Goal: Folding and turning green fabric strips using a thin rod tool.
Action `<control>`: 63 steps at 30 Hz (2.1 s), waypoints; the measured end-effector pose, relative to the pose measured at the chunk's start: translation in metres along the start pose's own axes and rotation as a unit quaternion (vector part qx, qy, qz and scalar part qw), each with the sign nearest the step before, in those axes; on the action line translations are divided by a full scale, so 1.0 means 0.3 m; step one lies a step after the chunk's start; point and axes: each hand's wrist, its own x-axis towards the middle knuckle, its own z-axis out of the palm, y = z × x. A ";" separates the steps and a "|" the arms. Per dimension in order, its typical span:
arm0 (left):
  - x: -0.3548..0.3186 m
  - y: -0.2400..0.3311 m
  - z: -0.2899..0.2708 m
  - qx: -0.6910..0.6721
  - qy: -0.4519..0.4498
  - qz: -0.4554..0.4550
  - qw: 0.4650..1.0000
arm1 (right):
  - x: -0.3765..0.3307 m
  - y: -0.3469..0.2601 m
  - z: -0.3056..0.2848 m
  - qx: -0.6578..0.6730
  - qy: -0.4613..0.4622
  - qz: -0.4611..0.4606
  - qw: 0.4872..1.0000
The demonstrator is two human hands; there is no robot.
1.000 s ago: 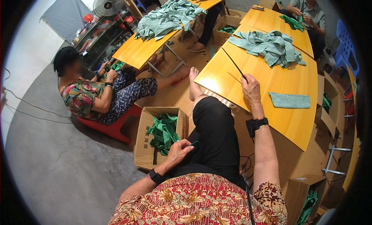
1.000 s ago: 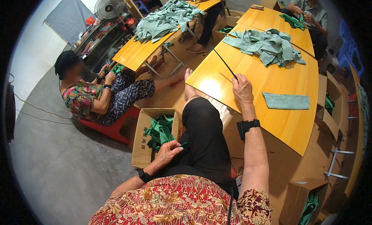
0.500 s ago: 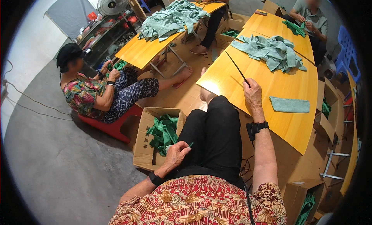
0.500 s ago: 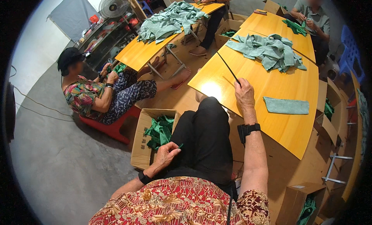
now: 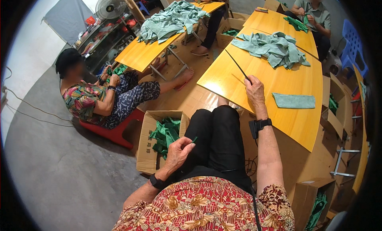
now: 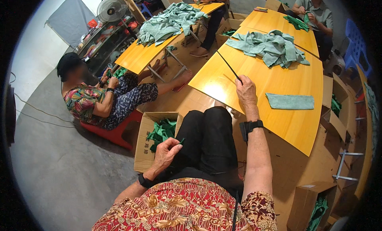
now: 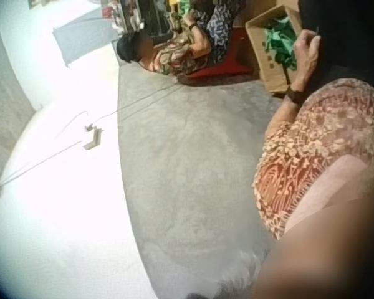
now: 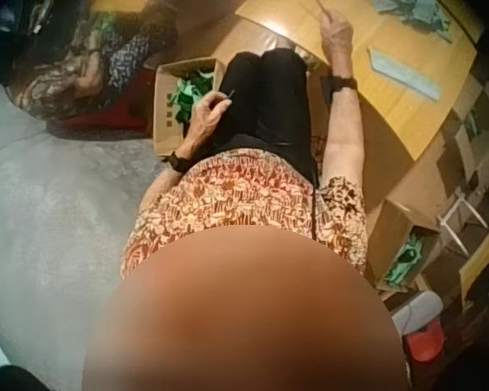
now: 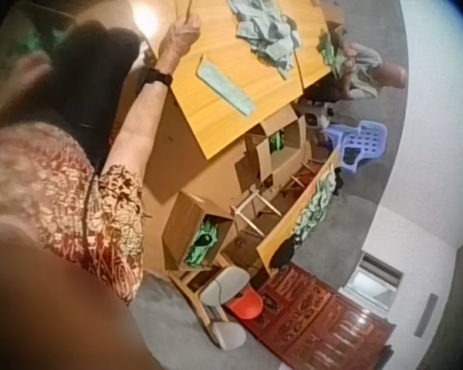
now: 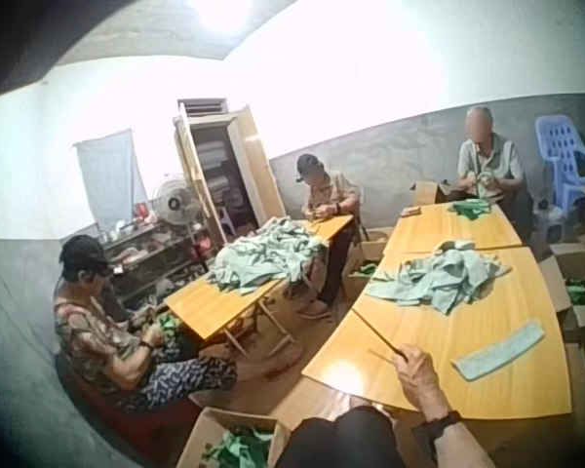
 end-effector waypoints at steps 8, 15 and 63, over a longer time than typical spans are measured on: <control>0.021 0.087 -0.018 -0.094 -0.029 0.013 0.995 | -0.024 0.004 -0.011 0.015 0.014 -0.005 1.000; 0.110 0.118 -0.051 -0.176 -0.038 -0.004 0.984 | -0.154 -0.119 -0.007 0.209 -0.047 0.167 0.962; 0.129 -0.011 -0.027 -0.457 -0.137 0.022 0.878 | -0.375 -0.633 0.035 0.458 -0.113 0.200 0.859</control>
